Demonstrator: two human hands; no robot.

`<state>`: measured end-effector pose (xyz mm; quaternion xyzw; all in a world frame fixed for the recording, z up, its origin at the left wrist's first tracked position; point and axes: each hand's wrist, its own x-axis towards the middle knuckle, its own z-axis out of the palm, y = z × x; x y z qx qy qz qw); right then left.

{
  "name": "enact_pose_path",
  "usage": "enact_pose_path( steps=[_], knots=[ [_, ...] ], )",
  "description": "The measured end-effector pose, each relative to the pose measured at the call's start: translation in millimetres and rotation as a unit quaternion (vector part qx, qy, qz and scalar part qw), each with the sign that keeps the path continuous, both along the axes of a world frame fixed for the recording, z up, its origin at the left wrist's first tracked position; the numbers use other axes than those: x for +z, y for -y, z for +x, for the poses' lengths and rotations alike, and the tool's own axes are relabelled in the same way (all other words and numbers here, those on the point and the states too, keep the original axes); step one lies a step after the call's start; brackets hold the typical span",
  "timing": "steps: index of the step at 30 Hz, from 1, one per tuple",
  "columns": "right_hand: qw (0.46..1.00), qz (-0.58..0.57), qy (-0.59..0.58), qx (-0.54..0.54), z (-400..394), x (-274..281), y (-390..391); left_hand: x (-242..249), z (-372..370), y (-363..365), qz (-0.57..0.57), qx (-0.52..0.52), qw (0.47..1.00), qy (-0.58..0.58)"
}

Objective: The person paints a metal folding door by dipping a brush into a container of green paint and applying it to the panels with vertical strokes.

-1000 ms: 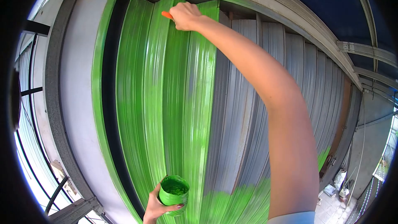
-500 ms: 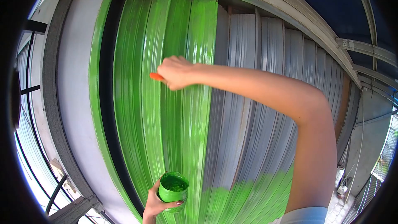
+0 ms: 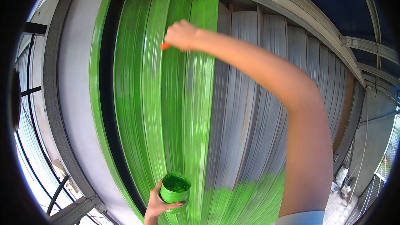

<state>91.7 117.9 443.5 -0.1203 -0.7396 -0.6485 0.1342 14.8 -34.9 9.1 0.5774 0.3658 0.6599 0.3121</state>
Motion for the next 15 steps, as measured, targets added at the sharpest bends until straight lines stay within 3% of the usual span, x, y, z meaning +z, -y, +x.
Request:
enact_pose_path(
  steps=[4, 6, 8, 10, 11, 12, 15],
  knots=[
    [0.984, -0.139, 0.097, -0.057, -2.3, -100.9, 1.1, -7.9, -2.0, -5.5, 0.021, 0.008, 0.999, -0.029],
    [0.954, -0.263, 0.134, -0.058, 0.6, -146.8, 11.4, -11.5, -0.4, -3.5, 0.028, 0.009, 0.999, -0.03],
    [0.928, -0.362, 0.076, -0.037, 0.3, -159.7, 15.9, -12.2, 1.4, 0.0, 0.026, 0.005, 0.999, -0.022],
    [0.862, -0.506, -0.024, 0.003, 3.3, -150.9, 20.6, -11.7, 2.2, 3.3, 0.031, 0.009, 0.999, -0.034],
    [0.898, -0.439, -0.011, 0.008, 6.3, -134.8, 18.4, -12.7, 3.6, 6.0, 0.03, 0.011, 0.999, -0.039],
    [0.886, -0.458, -0.061, 0.034, 7.8, -116.8, 8.1, -12.1, 5.6, 10.7, 0.015, 0.008, 0.999, -0.033],
    [0.936, -0.331, -0.117, 0.019, 15.0, -54.7, 11.0, -5.8, 11.0, 16.1, -0.009, 0.003, 1.0, -0.02]
  ],
)
